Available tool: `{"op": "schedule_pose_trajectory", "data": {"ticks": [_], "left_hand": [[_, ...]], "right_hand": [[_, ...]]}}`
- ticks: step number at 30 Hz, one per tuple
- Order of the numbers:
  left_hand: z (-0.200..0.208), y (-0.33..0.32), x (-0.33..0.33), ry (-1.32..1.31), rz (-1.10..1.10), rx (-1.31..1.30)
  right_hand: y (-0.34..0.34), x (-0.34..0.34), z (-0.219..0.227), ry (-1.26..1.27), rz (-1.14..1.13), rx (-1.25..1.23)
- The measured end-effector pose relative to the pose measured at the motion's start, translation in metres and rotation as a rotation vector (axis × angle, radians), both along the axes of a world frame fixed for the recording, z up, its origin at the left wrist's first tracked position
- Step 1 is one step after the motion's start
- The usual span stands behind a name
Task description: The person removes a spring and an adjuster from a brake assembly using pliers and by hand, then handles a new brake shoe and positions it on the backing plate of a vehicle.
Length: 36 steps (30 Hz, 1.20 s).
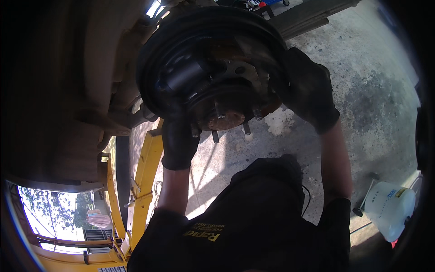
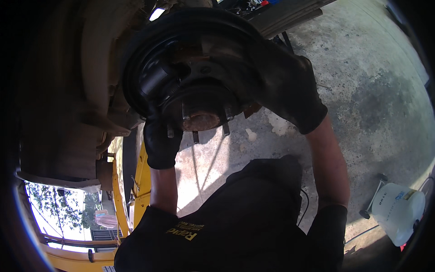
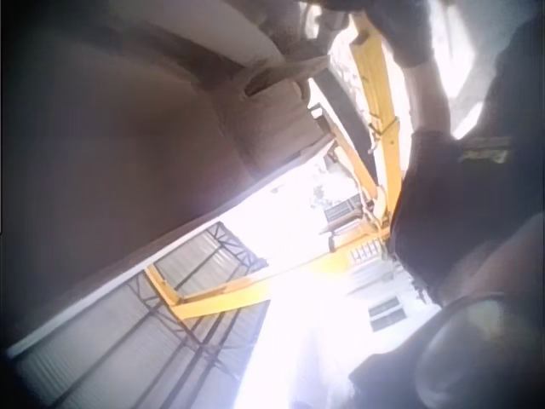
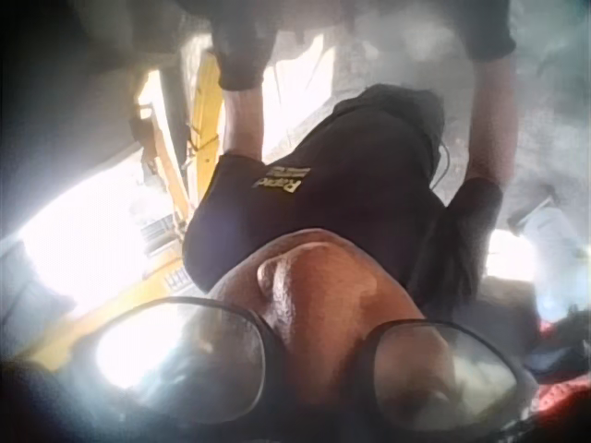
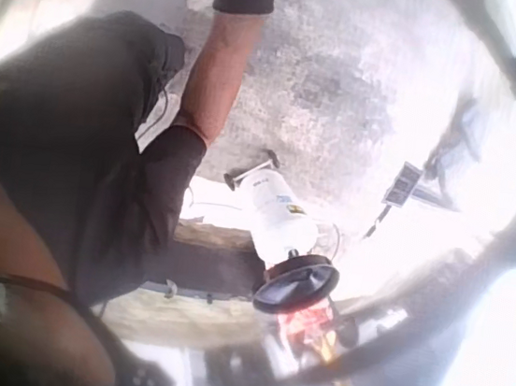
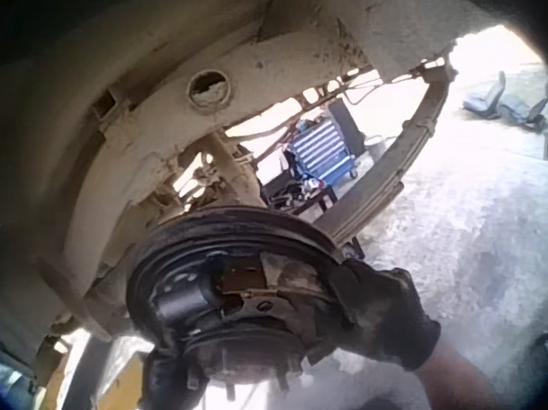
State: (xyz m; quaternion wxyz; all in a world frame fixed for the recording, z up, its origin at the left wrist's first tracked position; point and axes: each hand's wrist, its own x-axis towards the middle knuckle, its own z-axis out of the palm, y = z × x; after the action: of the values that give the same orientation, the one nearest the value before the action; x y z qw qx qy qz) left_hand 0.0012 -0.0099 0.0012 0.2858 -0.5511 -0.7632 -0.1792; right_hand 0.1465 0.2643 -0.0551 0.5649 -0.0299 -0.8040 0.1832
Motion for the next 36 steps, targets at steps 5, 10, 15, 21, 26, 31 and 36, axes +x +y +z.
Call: {"op": "schedule_pose_trajectory", "data": {"ticks": [5, 10, 15, 21, 26, 31, 36], "left_hand": [[-0.031, 0.007, -0.009, -0.082, -0.062, 0.195], [-0.040, 0.017, 0.004, -0.679, -0.283, 0.485], [-0.036, 0.019, 0.008, -0.450, -0.162, 0.386], [-0.040, 0.016, 0.015, -0.346, -0.044, 0.404], [-0.040, 0.009, 0.002, -0.640, -0.128, 0.380], [-0.018, 0.014, 0.011, -1.279, -0.211, 0.514], [-0.018, 0.015, 0.014, -1.021, -0.112, 0.500]], "right_hand": [[0.004, 0.003, 0.010, -0.099, 0.031, 0.128], [-0.003, 0.009, 0.020, -0.228, -0.053, 0.175], [-0.004, 0.013, 0.032, -0.291, -0.045, 0.127], [-0.015, 0.015, 0.030, -0.310, -0.144, 0.116], [-0.015, 0.019, 0.030, -0.369, -0.241, 0.327], [-0.019, 0.019, 0.031, -0.358, -0.223, 0.310], [-0.020, 0.017, 0.028, -0.373, -0.220, 0.230]]}}
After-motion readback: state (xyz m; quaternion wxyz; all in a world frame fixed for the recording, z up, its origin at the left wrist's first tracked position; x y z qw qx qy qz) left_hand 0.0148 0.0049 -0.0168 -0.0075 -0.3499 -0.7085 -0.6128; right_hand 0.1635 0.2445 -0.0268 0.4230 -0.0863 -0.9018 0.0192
